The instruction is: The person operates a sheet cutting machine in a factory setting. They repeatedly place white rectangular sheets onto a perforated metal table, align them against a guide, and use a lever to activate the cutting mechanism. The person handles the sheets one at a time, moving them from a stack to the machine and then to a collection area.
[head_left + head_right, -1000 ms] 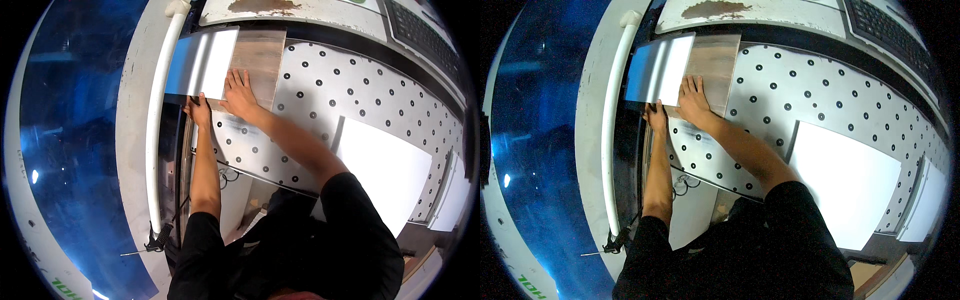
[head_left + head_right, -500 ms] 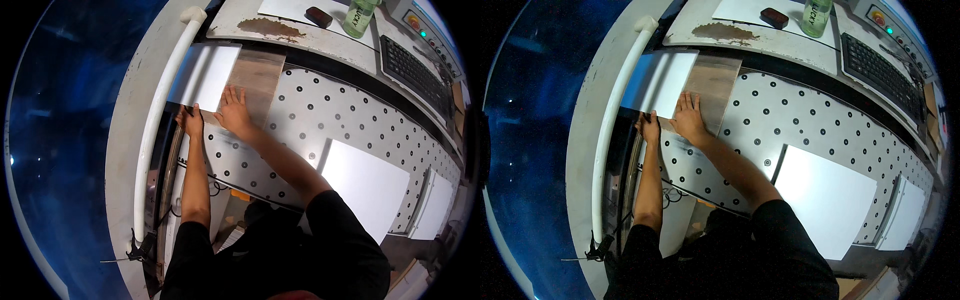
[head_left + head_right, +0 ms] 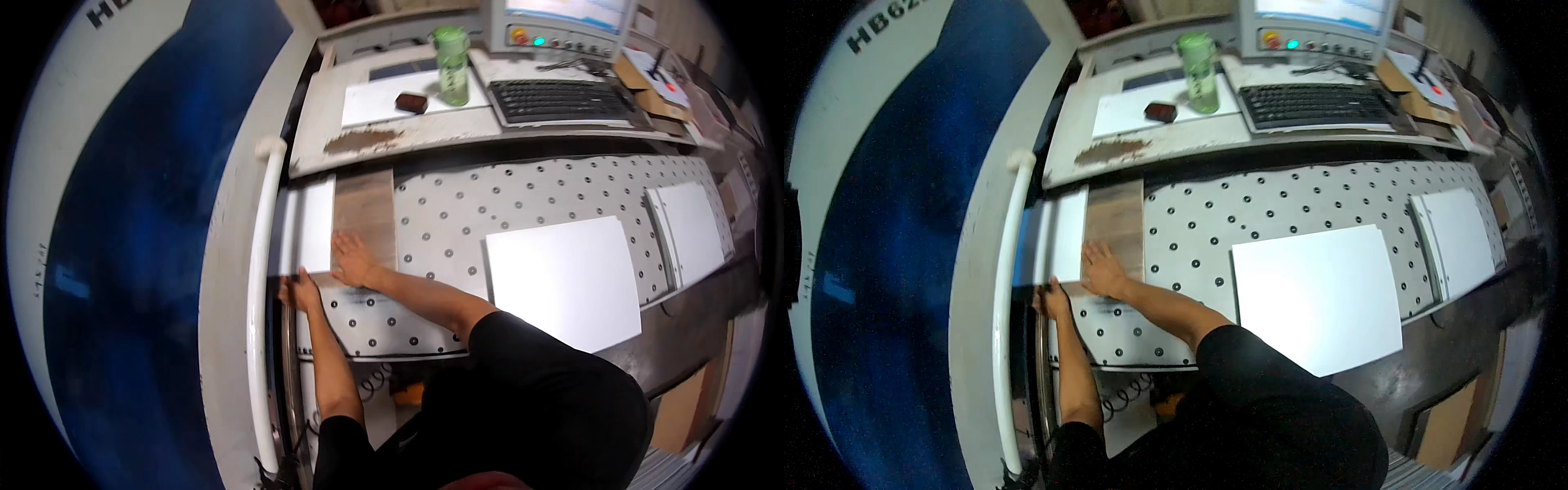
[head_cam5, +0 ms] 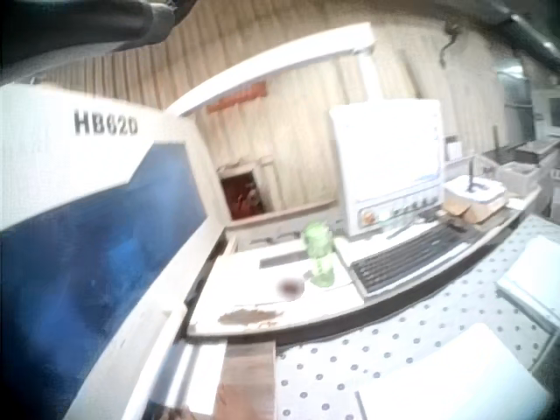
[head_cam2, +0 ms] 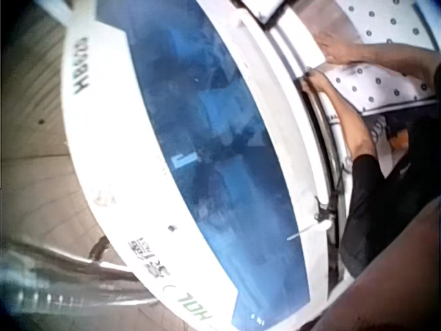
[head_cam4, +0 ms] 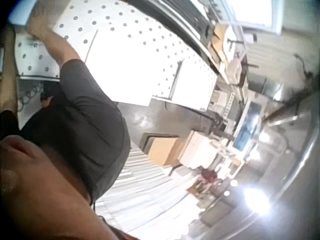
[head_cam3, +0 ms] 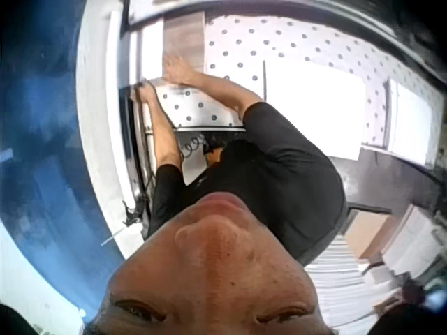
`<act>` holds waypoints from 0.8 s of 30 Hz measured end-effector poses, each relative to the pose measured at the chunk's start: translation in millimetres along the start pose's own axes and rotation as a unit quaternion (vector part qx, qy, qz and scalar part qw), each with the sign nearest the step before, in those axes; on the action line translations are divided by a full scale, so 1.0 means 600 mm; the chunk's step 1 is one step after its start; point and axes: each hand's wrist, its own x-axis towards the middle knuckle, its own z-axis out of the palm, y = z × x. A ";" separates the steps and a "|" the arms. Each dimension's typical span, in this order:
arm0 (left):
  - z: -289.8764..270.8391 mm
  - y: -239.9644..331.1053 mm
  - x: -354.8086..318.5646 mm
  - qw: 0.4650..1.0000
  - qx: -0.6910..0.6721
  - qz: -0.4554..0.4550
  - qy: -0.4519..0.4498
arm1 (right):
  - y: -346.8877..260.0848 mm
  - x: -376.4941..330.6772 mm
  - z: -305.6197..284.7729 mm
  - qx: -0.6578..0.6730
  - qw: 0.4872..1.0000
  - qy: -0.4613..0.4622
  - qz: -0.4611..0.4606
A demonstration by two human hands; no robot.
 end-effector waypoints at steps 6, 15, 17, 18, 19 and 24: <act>0.020 -0.021 0.019 0.998 0.024 -0.054 -0.003 | -0.056 -0.131 -0.166 0.284 0.948 -0.141 -0.039; 0.037 -0.029 0.006 0.997 0.000 -0.002 0.082 | -0.044 -0.648 -0.405 0.574 0.768 -0.017 0.284; 0.037 -0.022 -0.004 0.999 -0.004 -0.001 0.042 | -0.048 -0.753 -0.419 0.576 0.740 0.143 0.316; 0.034 -0.048 0.025 0.999 -0.032 -0.004 -0.001 | -0.049 -0.787 -0.425 0.550 0.733 0.181 0.357; 0.039 -0.059 0.029 0.999 -0.039 0.008 -0.023 | -0.063 -0.813 -0.434 0.544 0.707 0.232 0.388; 0.020 -0.032 -0.027 0.988 -0.081 0.131 -0.006 | -0.069 -0.844 -0.411 0.527 0.710 0.281 0.374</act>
